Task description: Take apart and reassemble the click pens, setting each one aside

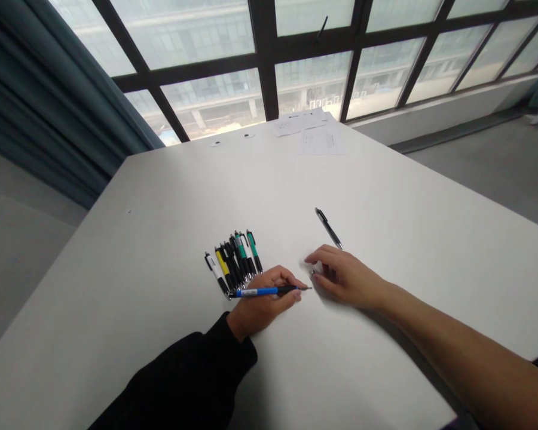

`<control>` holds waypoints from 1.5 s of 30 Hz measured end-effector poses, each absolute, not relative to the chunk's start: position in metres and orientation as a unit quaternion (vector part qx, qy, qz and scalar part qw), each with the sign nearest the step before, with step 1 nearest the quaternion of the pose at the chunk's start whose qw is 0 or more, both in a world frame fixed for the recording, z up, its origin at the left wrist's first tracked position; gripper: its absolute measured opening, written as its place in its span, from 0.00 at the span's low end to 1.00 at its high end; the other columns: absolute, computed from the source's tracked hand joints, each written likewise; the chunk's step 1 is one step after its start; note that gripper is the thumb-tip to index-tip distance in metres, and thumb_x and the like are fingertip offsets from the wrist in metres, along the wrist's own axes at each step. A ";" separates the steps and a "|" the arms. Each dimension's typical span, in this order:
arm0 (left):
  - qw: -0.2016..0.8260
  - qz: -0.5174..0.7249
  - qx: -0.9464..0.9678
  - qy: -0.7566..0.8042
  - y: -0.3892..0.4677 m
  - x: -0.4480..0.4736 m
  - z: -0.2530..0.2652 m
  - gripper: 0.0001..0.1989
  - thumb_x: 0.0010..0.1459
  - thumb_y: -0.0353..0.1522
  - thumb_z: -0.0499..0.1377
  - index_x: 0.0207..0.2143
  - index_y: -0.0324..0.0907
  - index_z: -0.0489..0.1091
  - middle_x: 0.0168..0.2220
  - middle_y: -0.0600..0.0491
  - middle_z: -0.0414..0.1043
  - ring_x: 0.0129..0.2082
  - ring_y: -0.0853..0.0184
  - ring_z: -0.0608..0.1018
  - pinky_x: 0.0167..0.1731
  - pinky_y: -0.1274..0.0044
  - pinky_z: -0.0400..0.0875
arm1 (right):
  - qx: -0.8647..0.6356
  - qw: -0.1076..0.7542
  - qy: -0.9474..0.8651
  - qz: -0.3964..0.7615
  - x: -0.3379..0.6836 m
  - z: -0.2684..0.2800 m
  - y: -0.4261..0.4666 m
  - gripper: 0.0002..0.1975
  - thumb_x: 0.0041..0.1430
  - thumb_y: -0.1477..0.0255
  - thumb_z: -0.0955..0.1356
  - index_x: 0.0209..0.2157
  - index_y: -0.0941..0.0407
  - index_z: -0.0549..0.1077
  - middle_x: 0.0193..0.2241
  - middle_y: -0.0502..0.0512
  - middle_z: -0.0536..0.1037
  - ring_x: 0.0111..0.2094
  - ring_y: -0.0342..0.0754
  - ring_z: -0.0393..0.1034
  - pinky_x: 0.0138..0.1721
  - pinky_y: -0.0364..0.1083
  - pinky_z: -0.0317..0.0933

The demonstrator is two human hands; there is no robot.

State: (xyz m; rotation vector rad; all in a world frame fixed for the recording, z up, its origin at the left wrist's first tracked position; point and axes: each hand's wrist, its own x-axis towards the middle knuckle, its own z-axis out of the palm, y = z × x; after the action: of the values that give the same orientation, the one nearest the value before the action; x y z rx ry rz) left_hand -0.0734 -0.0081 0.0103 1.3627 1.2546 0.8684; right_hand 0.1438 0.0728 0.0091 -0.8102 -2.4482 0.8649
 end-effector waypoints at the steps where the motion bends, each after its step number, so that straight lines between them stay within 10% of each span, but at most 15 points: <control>1: 0.524 0.365 0.563 0.524 -0.008 -0.074 0.010 0.07 0.55 0.29 0.64 0.35 0.40 0.69 0.39 0.47 0.82 0.37 0.65 0.82 0.39 0.73 0.74 | -0.287 0.226 -0.877 0.311 0.145 0.011 0.072 0.13 0.59 0.77 0.66 0.47 0.57 0.73 0.41 0.59 0.75 0.32 0.45 0.69 0.37 0.46 0.65; 11: 0.547 0.396 0.519 0.524 -0.007 -0.075 0.010 0.10 0.55 0.32 0.66 0.35 0.39 0.68 0.37 0.47 0.82 0.31 0.68 0.80 0.33 0.76 0.72 | -0.223 0.215 -0.880 0.361 0.144 0.017 0.067 0.05 0.63 0.71 0.67 0.35 0.58 0.74 0.27 0.51 0.72 0.25 0.40 0.63 0.28 0.41 0.58; 27: 0.500 0.428 0.513 0.551 -0.008 -0.080 -0.004 0.09 0.56 0.34 0.65 0.34 0.38 0.70 0.28 0.53 0.75 0.24 0.73 0.72 0.26 0.80 0.66 | -0.299 0.087 -0.912 0.268 0.156 0.017 0.088 0.06 0.62 0.73 0.68 0.38 0.58 0.78 0.32 0.56 0.78 0.31 0.47 0.69 0.35 0.45 0.60; 45: 0.551 0.430 0.513 0.499 -0.009 -0.079 -0.001 0.09 0.55 0.32 0.67 0.36 0.37 0.73 0.31 0.50 0.79 0.28 0.71 0.77 0.30 0.79 0.70 | -0.248 0.174 -0.857 0.415 0.150 0.024 0.073 0.11 0.62 0.64 0.71 0.35 0.58 0.76 0.26 0.51 0.74 0.25 0.41 0.65 0.28 0.41 0.59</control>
State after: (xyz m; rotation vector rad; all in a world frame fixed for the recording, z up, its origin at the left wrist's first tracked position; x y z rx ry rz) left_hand -0.0787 -0.0086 -0.0008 1.2129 1.1805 1.0179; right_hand 0.1503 0.0727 0.0245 -0.7038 -2.4304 1.1775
